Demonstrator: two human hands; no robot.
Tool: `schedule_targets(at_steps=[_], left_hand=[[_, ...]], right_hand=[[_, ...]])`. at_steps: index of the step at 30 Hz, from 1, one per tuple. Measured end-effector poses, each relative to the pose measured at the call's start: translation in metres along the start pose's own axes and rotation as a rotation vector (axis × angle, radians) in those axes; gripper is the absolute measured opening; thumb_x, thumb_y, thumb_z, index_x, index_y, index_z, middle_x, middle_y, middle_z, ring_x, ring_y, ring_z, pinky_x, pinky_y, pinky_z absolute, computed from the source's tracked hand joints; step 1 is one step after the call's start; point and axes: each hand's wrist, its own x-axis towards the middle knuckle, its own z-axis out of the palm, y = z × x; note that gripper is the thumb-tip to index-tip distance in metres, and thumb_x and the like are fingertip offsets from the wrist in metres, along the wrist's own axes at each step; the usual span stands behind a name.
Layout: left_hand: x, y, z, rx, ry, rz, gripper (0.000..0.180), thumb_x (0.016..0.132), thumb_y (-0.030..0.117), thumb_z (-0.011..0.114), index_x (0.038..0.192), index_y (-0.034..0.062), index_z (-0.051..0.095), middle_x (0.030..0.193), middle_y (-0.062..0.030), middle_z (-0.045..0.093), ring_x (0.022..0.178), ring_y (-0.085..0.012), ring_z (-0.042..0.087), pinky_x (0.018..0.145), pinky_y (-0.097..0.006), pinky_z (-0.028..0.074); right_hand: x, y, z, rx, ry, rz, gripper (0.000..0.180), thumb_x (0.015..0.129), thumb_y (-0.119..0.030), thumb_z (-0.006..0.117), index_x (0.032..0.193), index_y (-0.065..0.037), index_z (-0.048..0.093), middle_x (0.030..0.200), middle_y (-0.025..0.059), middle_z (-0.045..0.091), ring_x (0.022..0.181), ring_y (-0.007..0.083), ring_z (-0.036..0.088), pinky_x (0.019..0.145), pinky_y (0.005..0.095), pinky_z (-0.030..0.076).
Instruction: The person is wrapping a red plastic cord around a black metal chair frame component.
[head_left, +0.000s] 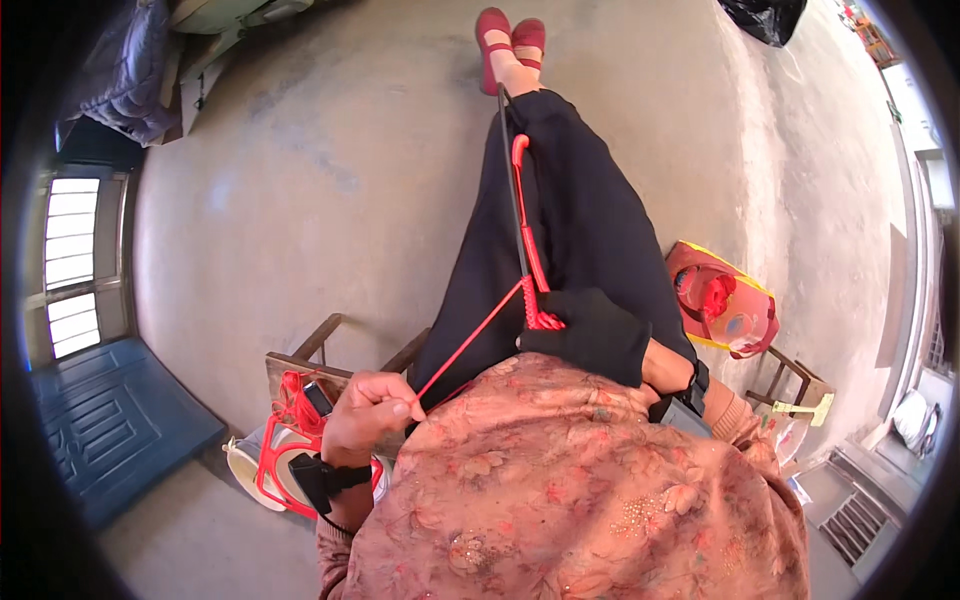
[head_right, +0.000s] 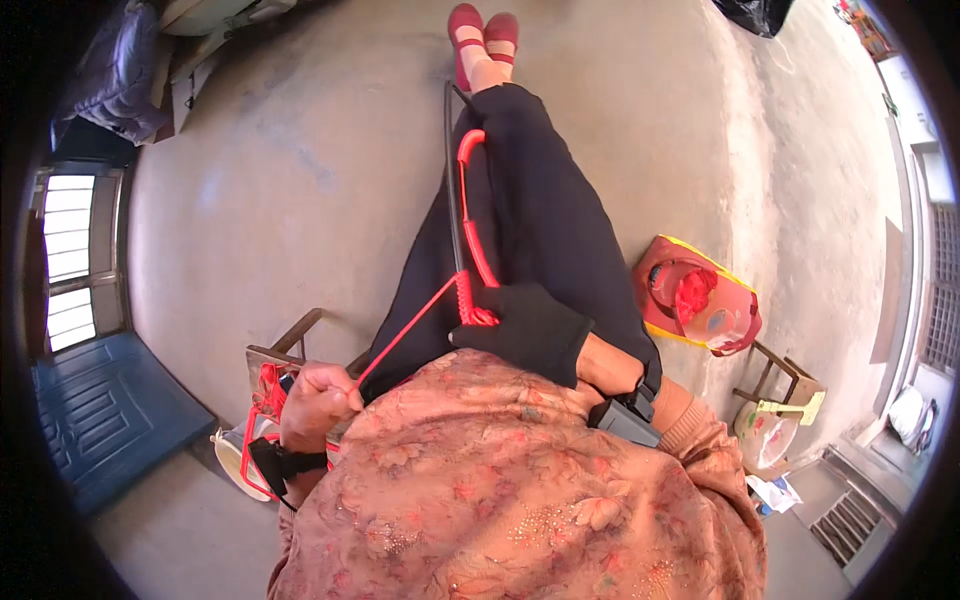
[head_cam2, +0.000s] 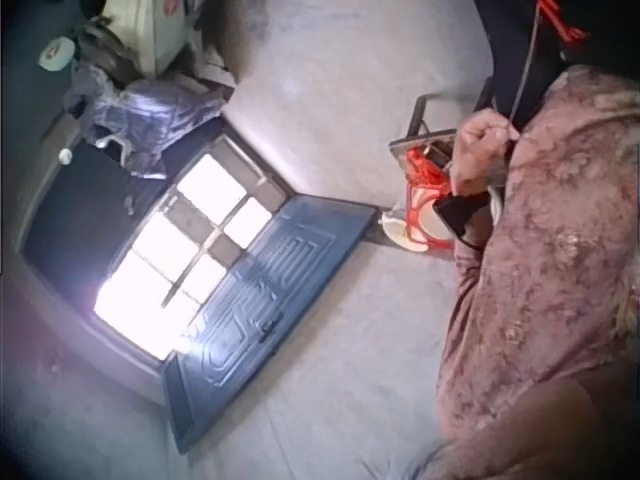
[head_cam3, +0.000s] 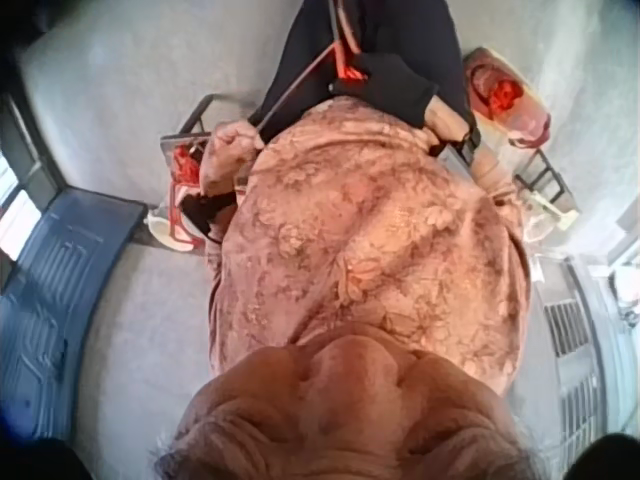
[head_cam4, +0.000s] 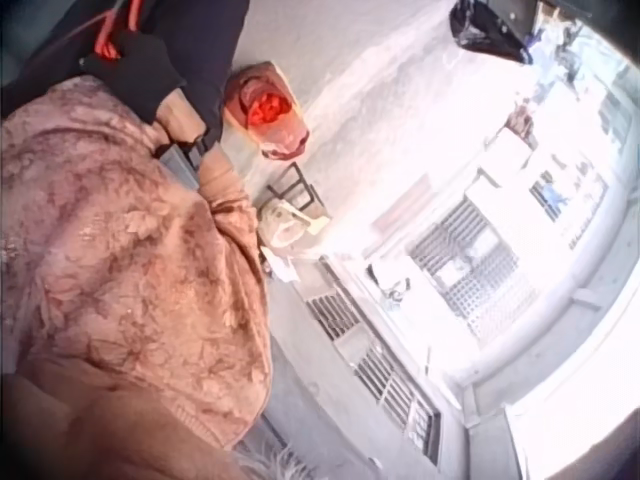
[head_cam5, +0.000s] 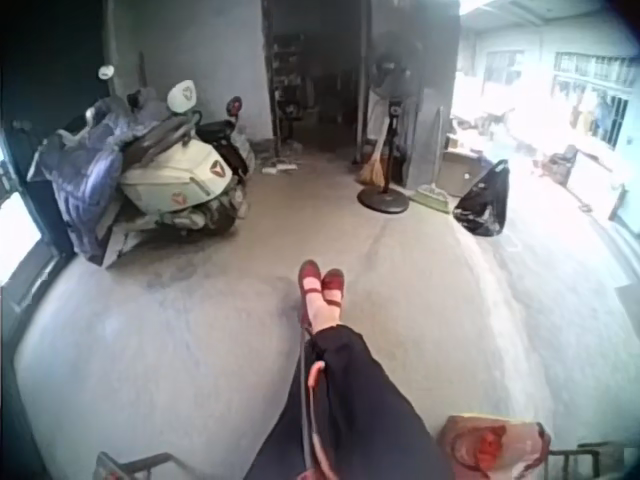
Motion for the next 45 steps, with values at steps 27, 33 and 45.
schedule_targets(at_steps=[27,33,45], left_hand=[[0.148,0.033,0.042,0.0,0.345,0.376,0.015,0.091,0.012,0.058,0.103,0.0024,0.058,0.093,-0.0077,0.064,0.072,-0.0097,0.06,0.058,-0.021,0.048],[0.153,0.009,0.051,0.087,0.166,0.222,0.016,0.092,0.011,0.058,0.105,0.0015,0.058,0.094,-0.0064,0.064,0.079,-0.0114,0.062,0.063,-0.023,0.051],[0.138,0.02,0.047,0.223,0.298,0.179,0.023,0.095,0.024,0.055,0.1,0.0031,0.063,0.089,-0.0047,0.065,0.062,-0.0056,0.054,0.05,-0.019,0.044]], right_hand=[[0.054,0.0,-0.075,0.749,0.492,-0.132,0.024,0.091,-0.017,0.059,0.105,0.002,0.062,0.091,0.0016,0.063,0.083,0.0094,0.056,0.073,0.0251,0.045],[0.032,-0.011,-0.049,-0.134,0.499,0.007,0.023,0.087,-0.02,0.06,0.101,-0.002,0.066,0.088,0.007,0.065,0.08,0.0129,0.059,0.069,0.0302,0.048],[0.011,0.024,-0.033,0.112,0.383,-0.077,0.045,0.083,-0.018,0.065,0.122,-0.001,0.052,0.1,0.0146,0.063,0.085,0.024,0.064,0.078,0.0326,0.05]])
